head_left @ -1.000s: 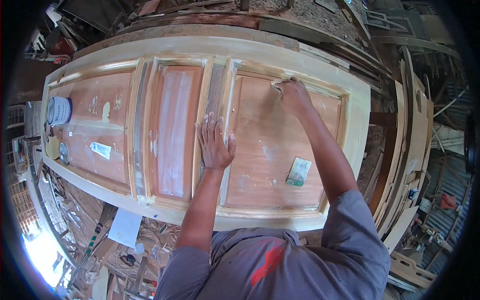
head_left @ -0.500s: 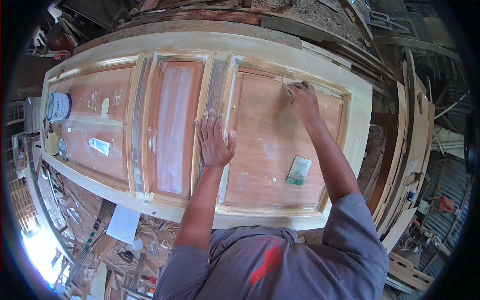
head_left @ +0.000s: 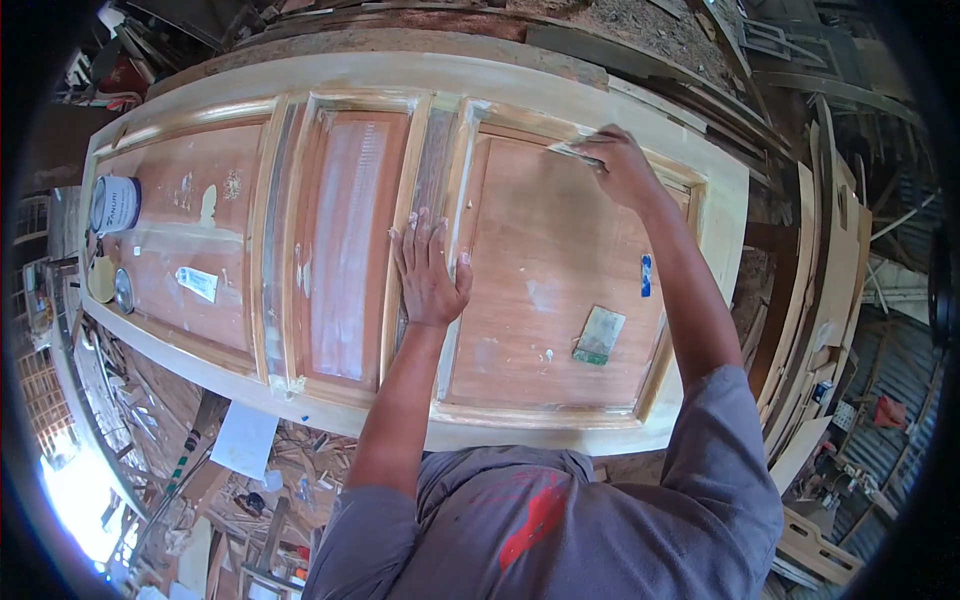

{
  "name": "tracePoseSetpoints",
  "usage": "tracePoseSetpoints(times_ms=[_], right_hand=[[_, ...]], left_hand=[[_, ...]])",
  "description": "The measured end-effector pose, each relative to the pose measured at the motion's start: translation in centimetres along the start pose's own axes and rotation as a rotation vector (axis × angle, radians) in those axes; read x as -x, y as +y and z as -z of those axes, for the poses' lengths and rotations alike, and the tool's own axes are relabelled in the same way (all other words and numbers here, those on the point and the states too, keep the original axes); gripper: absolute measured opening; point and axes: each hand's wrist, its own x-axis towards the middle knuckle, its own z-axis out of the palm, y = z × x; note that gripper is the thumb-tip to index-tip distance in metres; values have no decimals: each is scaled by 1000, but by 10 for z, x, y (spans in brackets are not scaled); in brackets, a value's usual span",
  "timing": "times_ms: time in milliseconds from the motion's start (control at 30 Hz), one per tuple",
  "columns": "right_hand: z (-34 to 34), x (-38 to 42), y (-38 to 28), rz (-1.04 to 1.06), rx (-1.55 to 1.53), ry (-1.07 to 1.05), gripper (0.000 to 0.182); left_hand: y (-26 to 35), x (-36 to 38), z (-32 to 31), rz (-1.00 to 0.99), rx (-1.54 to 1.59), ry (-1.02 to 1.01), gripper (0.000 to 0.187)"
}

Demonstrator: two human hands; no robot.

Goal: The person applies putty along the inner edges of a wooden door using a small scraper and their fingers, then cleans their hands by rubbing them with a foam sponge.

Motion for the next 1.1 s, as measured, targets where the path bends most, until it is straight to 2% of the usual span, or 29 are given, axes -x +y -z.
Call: tracePoseSetpoints(times_ms=[100,200,300,400,500,700,900,1100], right_hand=[[-13,-14,-6,48,1,-56,51],[-5,-16,-15,-19,64,-73,56],[-10,-3,-1,17,107,-30,57],[0,12,13,-70,97,-65,56],[8,35,33,-42,97,-13,51],[30,88,75,-188,86,-23,51],[51,134,112,-307,208,-50,50],[60,152,126,-547,293,-110,46]], left_hand=[[-1,1,-1,0,1,-14,64],[-1,1,-2,-6,2,0,64],[-1,1,-1,2,-4,-6,64],[0,0,0,-1,7,-3,63],[1,0,0,0,-6,-2,63],[2,0,0,-7,-19,-11,63],[5,0,0,-9,-36,-7,61],[3,0,-2,-13,-60,-6,61]])
